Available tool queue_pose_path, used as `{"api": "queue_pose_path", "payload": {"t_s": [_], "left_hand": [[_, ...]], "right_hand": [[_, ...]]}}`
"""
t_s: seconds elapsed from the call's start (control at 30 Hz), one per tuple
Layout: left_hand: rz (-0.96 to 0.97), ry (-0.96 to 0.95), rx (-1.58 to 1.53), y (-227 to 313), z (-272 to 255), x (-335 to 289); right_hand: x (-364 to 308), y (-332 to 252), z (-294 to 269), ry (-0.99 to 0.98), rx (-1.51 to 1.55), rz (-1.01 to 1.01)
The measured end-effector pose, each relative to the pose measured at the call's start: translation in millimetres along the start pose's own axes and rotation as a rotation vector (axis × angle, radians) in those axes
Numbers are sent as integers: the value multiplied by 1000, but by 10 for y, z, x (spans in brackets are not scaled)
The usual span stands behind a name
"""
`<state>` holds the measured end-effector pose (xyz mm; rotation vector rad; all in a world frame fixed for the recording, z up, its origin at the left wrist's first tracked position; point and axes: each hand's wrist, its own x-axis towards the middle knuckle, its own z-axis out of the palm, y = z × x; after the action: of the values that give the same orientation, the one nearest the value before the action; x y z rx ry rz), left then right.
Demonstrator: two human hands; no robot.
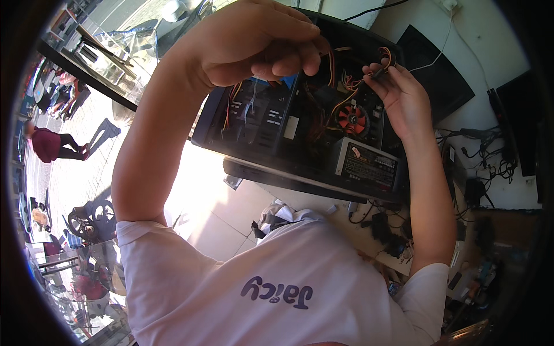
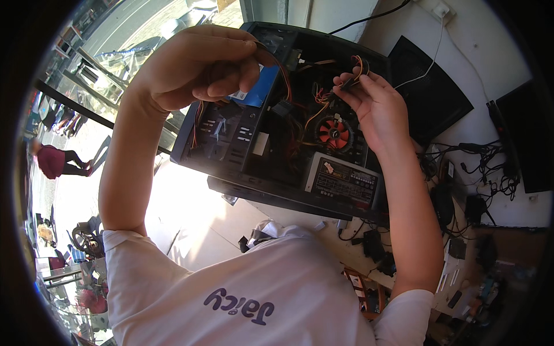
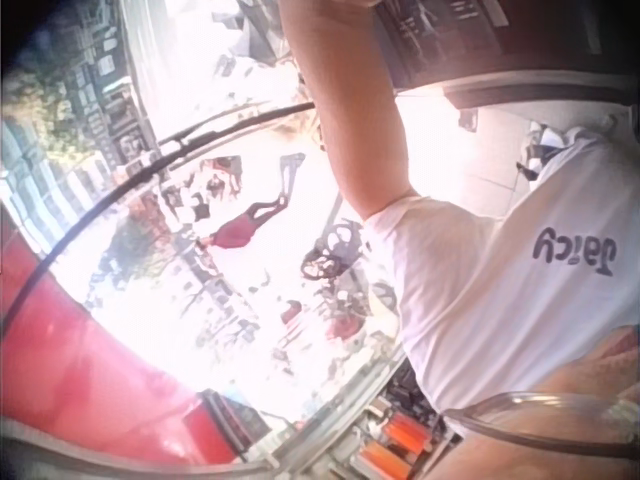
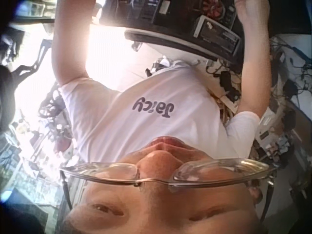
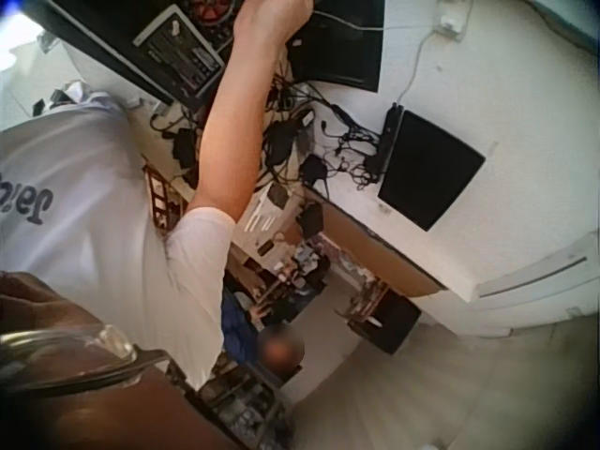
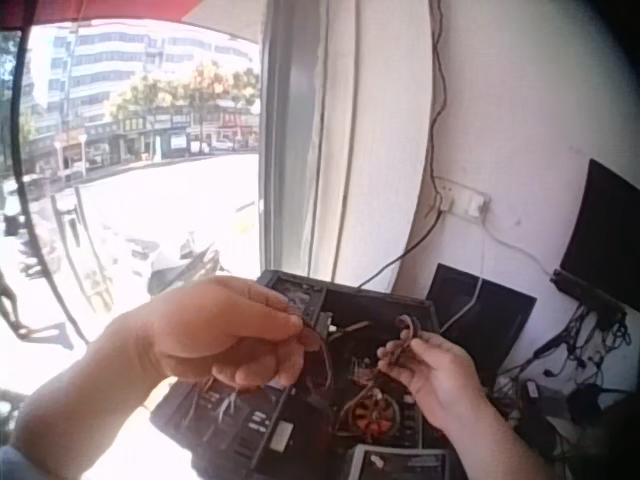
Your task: The person opens a desktop computer case and uses a screwdriver to remove screws. They then connect internal cables, remove a graphics card, apply thermal paste to it, and reinstall the card into the case. The person continues to connect wires and secure components inside the case.
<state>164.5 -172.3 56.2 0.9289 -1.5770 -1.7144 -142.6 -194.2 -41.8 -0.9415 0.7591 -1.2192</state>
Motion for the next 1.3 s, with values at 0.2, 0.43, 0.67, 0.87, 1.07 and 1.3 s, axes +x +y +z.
{"api": "queue_pose_path", "payload": {"t_s": [0.2, 0.43, 0.67, 0.87, 1.07, 1.3], "left_hand": [[-44, -94, -212, 121, 255, 73], [-51, -59, -383, -43, 317, 302], [96, 152, -186, -82, 427, 320], [277, 91, 543, -182, 490, 183], [252, 102, 735, -223, 625, 53], [154, 74, 1000, -50, 702, -802]], "right_hand": [[252, -3, 363, -216, 90, 54], [165, -56, 604, -823, 381, 273], [49, 11, 477, -491, -218, 38], [39, -64, 281, -536, 38, 123], [-7, -41, 208, -505, 92, 24], [62, -269, -258, -112, 160, -98]]}}
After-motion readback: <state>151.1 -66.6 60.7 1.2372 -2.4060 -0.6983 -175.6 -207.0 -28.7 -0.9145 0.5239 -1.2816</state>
